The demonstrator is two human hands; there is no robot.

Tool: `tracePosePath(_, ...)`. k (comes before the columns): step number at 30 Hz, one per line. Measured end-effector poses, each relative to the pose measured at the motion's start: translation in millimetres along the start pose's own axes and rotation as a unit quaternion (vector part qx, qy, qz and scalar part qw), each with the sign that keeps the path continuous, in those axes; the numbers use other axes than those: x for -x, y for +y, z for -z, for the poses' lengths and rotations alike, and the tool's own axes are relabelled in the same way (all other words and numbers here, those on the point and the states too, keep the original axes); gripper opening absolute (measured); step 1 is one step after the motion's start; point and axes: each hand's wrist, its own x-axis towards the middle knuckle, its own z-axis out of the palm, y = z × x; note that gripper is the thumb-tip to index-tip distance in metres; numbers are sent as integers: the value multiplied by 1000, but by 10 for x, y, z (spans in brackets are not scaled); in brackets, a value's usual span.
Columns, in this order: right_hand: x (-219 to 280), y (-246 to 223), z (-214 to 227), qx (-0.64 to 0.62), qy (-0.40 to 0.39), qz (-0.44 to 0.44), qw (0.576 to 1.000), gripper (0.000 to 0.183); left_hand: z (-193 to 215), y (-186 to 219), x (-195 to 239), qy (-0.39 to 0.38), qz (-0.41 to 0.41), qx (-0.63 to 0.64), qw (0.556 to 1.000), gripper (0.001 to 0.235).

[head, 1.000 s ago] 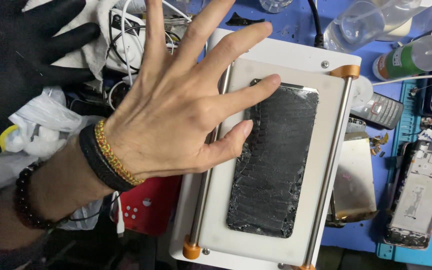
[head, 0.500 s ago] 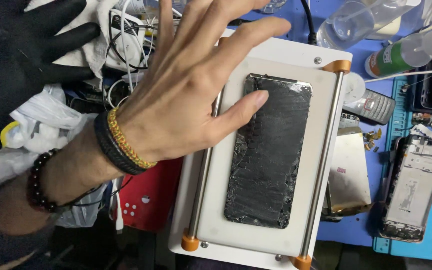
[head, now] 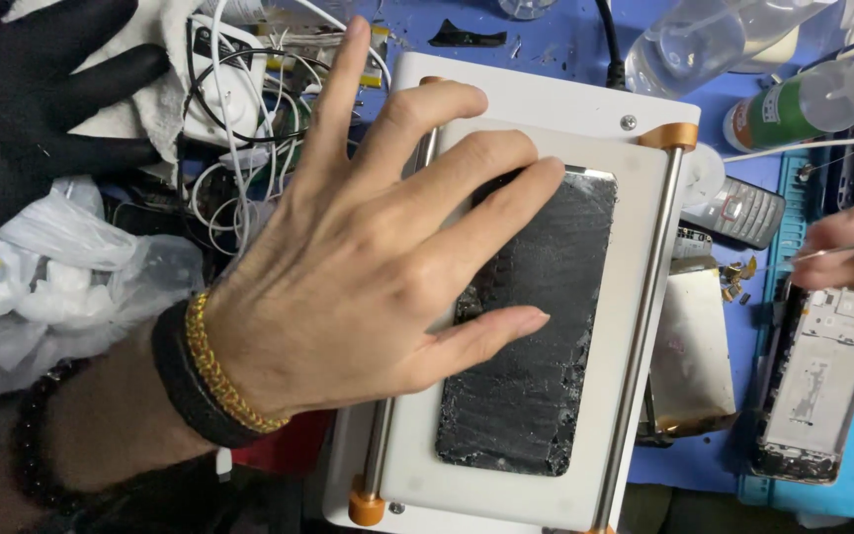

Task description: Separating a damaged screen from a mobile phone using a heat plate and a prying tool.

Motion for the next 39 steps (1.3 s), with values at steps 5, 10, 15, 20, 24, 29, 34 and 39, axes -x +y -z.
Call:
tracePosePath(5,-246,21,-69,-14,15,-48,999,23,9,43,-89,-8,7,23,1000,70)
tracePosePath(10,-659,-500,-358,-2,41,-80,996,25,62,86,-141,-18,14,10,1000,70)
tracePosePath(15,-908,-618,-532,35,11,-32,999,36,112,94,-172,-25,29,87,995,67)
tracePosePath(20,-964,-378,-396,20,-23,-44,999,40,96,64,-190,-31,31,65,997,60)
tracePosePath(24,-998,-234,-365,33,-48,-6,998,43,46,28,-190,-15,10,28,999,54)
tracePosePath(29,-1074,-288,-446,24,-92,51,994,34,52,-9,-203,-4,21,63,998,58)
tracePosePath(34,-1139,-515,-556,25,-69,13,997,25,15,-50,-224,7,20,76,997,59)
tracePosePath(39,-1175,-782,-671,29,-55,26,998,31,-6,-90,-261,16,-4,51,999,48)
